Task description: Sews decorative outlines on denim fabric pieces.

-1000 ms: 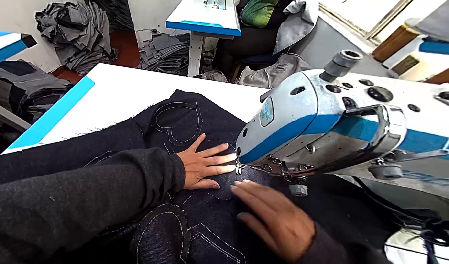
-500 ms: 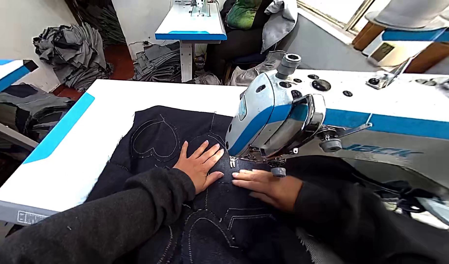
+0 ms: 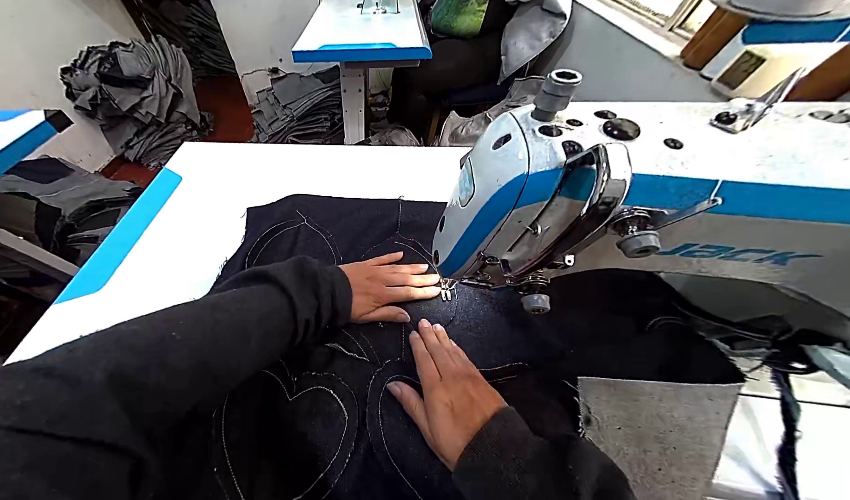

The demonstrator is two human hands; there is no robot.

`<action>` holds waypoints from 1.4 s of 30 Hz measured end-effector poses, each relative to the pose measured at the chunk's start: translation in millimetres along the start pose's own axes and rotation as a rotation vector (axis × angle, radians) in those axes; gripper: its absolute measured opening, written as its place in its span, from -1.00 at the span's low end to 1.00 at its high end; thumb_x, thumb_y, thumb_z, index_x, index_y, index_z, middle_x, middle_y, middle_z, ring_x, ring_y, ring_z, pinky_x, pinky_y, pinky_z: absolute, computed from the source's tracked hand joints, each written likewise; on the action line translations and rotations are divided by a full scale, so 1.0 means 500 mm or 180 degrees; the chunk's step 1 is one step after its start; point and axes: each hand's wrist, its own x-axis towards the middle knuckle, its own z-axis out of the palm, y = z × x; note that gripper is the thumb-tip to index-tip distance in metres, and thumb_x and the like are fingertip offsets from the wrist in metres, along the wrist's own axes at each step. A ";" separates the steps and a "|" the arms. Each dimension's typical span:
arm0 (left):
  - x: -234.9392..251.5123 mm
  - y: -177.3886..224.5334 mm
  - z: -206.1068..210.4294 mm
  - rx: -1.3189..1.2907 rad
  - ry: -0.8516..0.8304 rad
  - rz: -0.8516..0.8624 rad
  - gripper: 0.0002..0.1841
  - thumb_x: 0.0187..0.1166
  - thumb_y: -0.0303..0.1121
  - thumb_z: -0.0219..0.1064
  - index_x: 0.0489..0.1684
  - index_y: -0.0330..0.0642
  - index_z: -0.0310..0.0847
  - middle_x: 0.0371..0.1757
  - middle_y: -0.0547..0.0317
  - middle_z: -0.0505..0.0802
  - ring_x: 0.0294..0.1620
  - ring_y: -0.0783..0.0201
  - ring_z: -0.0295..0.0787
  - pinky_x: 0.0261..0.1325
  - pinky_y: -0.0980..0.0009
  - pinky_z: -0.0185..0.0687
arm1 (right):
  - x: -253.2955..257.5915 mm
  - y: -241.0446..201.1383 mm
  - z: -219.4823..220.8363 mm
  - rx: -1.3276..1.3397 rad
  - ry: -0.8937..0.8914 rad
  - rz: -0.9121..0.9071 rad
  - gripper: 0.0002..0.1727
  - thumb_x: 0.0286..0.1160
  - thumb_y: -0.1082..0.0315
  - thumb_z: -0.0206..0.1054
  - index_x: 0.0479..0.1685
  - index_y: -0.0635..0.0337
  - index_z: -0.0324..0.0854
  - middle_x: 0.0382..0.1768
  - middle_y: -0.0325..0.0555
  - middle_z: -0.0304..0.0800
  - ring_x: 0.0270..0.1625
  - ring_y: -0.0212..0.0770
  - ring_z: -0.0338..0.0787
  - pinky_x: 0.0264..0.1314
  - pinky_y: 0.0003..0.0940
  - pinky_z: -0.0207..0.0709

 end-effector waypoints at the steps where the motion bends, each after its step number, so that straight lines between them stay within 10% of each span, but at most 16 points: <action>1: -0.003 0.007 0.004 0.0010 0.0015 -0.0141 -0.42 0.82 -0.02 -0.07 0.70 -0.12 0.43 0.71 0.05 0.55 0.81 0.03 0.29 0.83 -0.14 0.00 | -0.006 0.014 0.008 -0.0077 0.0158 -0.0152 -0.13 0.68 -0.21 0.00 0.46 0.54 0.53 0.56 0.37 0.55 0.62 0.30 0.55 0.62 0.11 0.44; 10: 0.046 0.222 0.077 0.0660 0.0627 -0.2555 -0.21 0.69 0.25 0.05 0.74 -0.18 0.35 0.79 -0.13 0.39 0.84 -0.15 0.18 0.76 -0.35 -0.03 | 0.086 0.316 -0.088 0.0412 -0.0479 -0.2189 -0.53 0.63 0.25 0.16 0.41 0.26 0.69 0.47 0.06 0.72 0.53 0.10 0.69 0.57 0.08 0.52; 13: 0.077 0.280 0.080 0.0477 0.0266 -0.3097 -0.13 0.69 0.33 -0.07 0.84 -0.16 0.16 0.86 -0.27 0.16 0.91 -0.25 -0.12 0.77 -0.42 -0.28 | 0.114 0.310 -0.200 -0.0334 -0.1465 -0.1616 -0.62 0.71 0.32 0.26 0.38 0.26 0.72 0.38 0.08 0.79 0.50 0.14 0.71 0.65 0.09 0.40; 15: 0.085 0.283 0.044 0.0094 -0.0202 -0.3174 -0.08 0.66 0.40 -0.10 0.89 -0.09 0.05 0.90 -0.26 0.04 0.93 -0.26 -0.29 0.78 -0.42 -0.40 | 0.069 0.237 -0.256 -0.0811 -0.1146 -0.1254 -0.71 0.63 0.33 0.36 0.16 0.30 0.82 0.08 0.18 0.90 0.22 0.23 0.86 0.39 0.22 0.60; 17: 0.084 0.251 -0.021 -0.0140 -0.0571 -0.2965 -0.19 0.69 0.34 -0.05 0.80 -0.03 0.29 0.82 -0.26 0.29 0.86 -0.29 0.03 0.72 -0.40 -0.05 | -0.002 0.156 -0.256 -0.0808 -0.0247 -0.1241 -0.64 0.58 0.19 0.25 0.03 0.24 0.85 -0.01 0.12 0.93 0.10 0.18 0.92 0.12 0.18 0.76; 20: 0.035 0.111 -0.061 0.0049 -0.0216 -0.1296 -0.57 0.77 -0.05 0.12 0.28 -0.04 0.82 0.34 -0.06 0.82 0.52 -0.12 0.61 0.49 -0.22 0.41 | -0.037 0.014 -0.140 -0.0101 0.0392 -0.0550 -0.49 0.67 0.03 0.16 0.21 0.27 0.78 0.27 0.11 0.85 0.38 0.14 0.81 0.37 0.07 0.68; 24: -0.010 0.001 -0.034 0.0309 -0.0265 0.0101 -0.45 0.81 -0.05 -0.02 0.67 -0.11 0.47 0.70 0.04 0.55 0.79 0.01 0.34 0.77 -0.32 0.00 | -0.017 0.019 0.048 -0.0042 0.0808 -0.0209 -0.28 0.57 -0.03 0.19 0.42 0.50 0.59 0.50 0.30 0.63 0.55 0.29 0.64 0.54 0.16 0.52; 31: 0.022 0.209 0.069 0.0679 0.0399 -0.1966 -0.20 0.62 0.25 0.13 0.69 -0.19 0.42 0.76 -0.06 0.46 0.82 -0.06 0.27 0.69 -0.50 -0.04 | -0.010 0.224 -0.003 0.0204 0.0961 -0.1248 -0.64 0.42 0.41 0.10 0.01 0.21 0.80 0.23 -0.08 0.89 0.36 -0.08 0.83 0.43 -0.15 0.66; 42: 0.148 0.265 0.086 0.0552 0.0398 -0.3427 -0.13 0.65 0.23 0.13 0.76 -0.34 0.24 0.82 -0.25 0.28 0.88 -0.22 0.02 0.68 -0.56 -0.34 | 0.099 0.338 -0.047 0.0493 0.0450 -0.1337 -0.65 0.27 0.44 0.15 -0.19 0.30 0.88 -0.05 0.10 0.96 -0.10 0.19 0.95 -0.18 0.17 0.74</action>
